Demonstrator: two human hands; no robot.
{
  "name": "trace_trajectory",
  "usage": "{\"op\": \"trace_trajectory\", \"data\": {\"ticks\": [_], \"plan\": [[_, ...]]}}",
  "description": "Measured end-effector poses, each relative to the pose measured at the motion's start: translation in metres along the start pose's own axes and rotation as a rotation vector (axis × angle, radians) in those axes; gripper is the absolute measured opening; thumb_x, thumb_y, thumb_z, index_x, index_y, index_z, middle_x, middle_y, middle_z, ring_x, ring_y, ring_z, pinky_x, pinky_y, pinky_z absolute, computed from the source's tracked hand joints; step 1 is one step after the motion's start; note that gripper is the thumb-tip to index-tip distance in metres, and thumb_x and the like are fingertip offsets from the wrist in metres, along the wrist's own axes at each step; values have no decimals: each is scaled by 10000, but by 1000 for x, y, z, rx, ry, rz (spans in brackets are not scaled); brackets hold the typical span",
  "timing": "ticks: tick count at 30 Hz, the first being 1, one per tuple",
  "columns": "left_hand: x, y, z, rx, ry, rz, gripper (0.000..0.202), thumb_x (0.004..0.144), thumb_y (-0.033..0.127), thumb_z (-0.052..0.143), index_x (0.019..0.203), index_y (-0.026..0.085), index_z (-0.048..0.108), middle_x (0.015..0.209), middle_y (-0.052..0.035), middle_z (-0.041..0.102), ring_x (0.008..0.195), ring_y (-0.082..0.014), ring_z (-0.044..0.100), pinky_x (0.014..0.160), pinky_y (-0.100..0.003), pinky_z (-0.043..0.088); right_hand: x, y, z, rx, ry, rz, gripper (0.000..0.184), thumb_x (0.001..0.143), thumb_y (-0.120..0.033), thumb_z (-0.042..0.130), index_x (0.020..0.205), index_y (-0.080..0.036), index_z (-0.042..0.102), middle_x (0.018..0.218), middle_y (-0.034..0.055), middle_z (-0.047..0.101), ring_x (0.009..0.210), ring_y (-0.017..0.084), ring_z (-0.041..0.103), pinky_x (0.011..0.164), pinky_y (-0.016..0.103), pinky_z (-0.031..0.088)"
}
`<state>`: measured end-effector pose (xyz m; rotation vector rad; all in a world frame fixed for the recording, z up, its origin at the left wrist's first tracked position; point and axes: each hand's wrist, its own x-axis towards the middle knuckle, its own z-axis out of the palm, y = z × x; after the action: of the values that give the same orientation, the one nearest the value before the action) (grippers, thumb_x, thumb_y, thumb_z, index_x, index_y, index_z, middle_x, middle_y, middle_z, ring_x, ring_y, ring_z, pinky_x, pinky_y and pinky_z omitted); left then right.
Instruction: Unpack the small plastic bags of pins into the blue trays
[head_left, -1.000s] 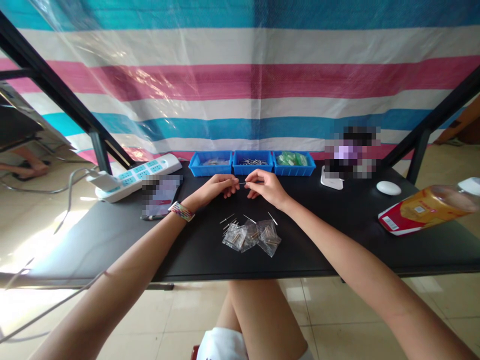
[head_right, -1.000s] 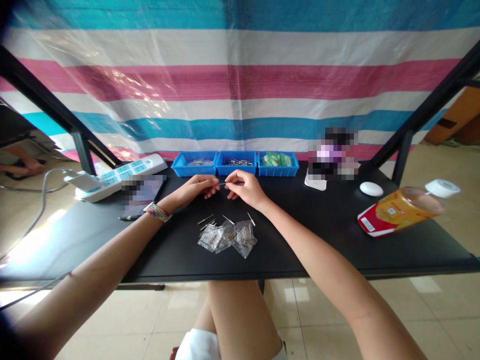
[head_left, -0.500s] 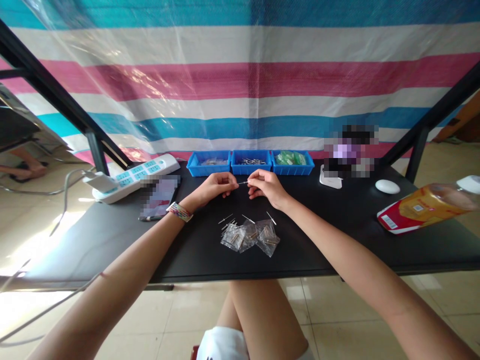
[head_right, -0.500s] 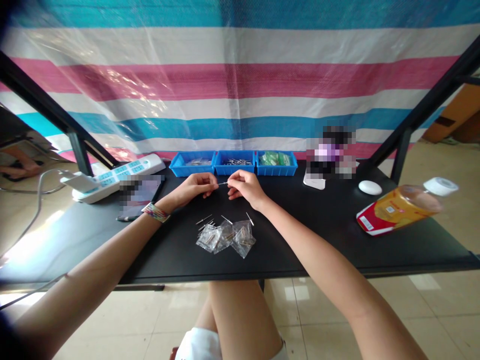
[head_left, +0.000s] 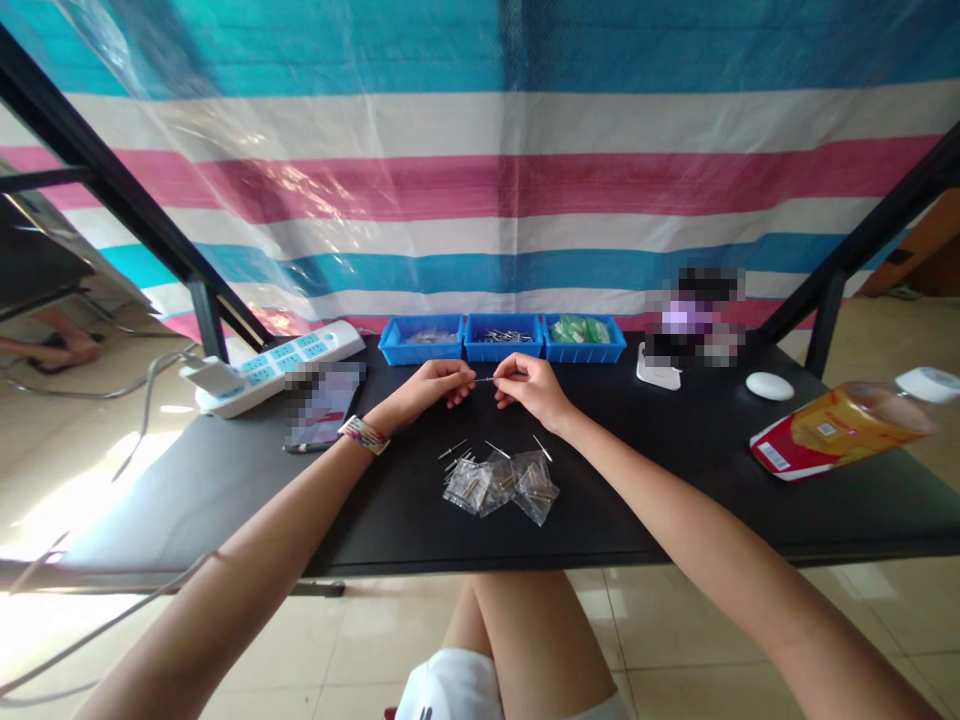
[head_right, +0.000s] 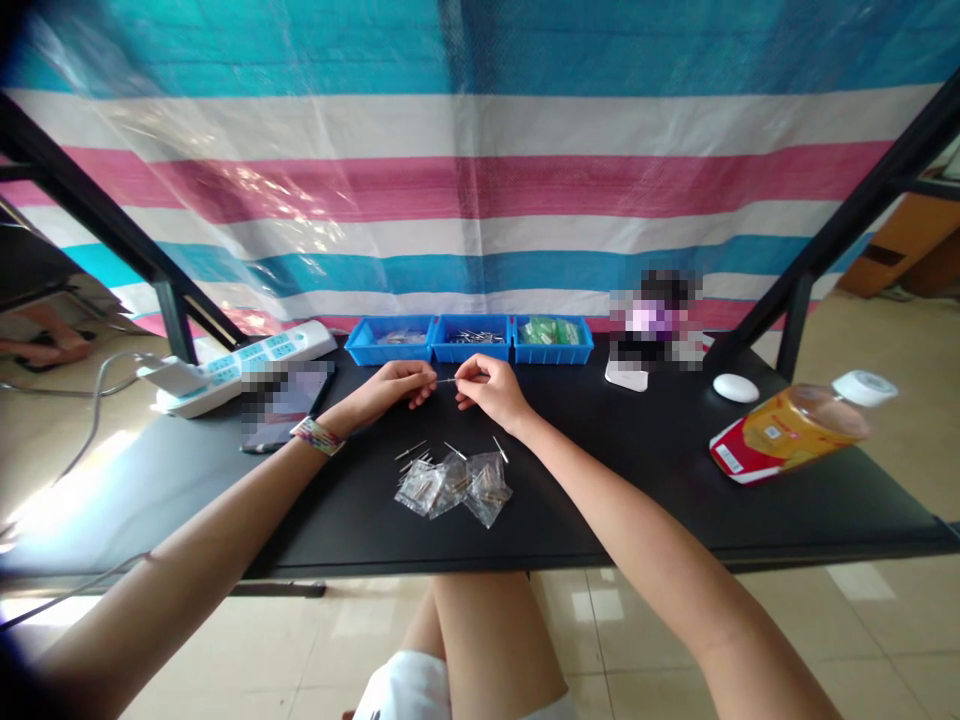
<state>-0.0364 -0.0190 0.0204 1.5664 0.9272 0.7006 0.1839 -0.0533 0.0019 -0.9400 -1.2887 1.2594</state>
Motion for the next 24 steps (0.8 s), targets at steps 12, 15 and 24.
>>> {"op": "trace_trajectory", "data": {"ticks": [12, 15, 24], "plan": [[-1, 6, 4, 35, 16, 53, 399, 782, 508, 845, 812, 148, 675, 658, 11, 589, 573, -103, 547, 515, -206, 420, -6, -11, -1, 69, -13, 92, 257, 710, -323, 815, 824, -208, 615, 721, -39, 633, 581, 118, 638, 520, 258, 627], [0, 5, 3, 36, 17, 52, 397, 773, 500, 856, 813, 148, 677, 641, 15, 584, 565, -100, 539, 514, -202, 415, -6, -10, 1, 67, -21, 90, 283, 697, -335, 831, 818, -207, 609, 714, -42, 629, 573, 119, 635, 514, 263, 628], [0, 5, 4, 27, 16, 70, 405, 755, 502, 872, 807, 153, 674, 640, 19, 579, 562, -98, 535, 508, -200, 410, -5, -7, 2, 71, -9, 80, 239, 698, -307, 786, 816, -208, 604, 725, -43, 624, 563, 117, 635, 501, 260, 622]]}}
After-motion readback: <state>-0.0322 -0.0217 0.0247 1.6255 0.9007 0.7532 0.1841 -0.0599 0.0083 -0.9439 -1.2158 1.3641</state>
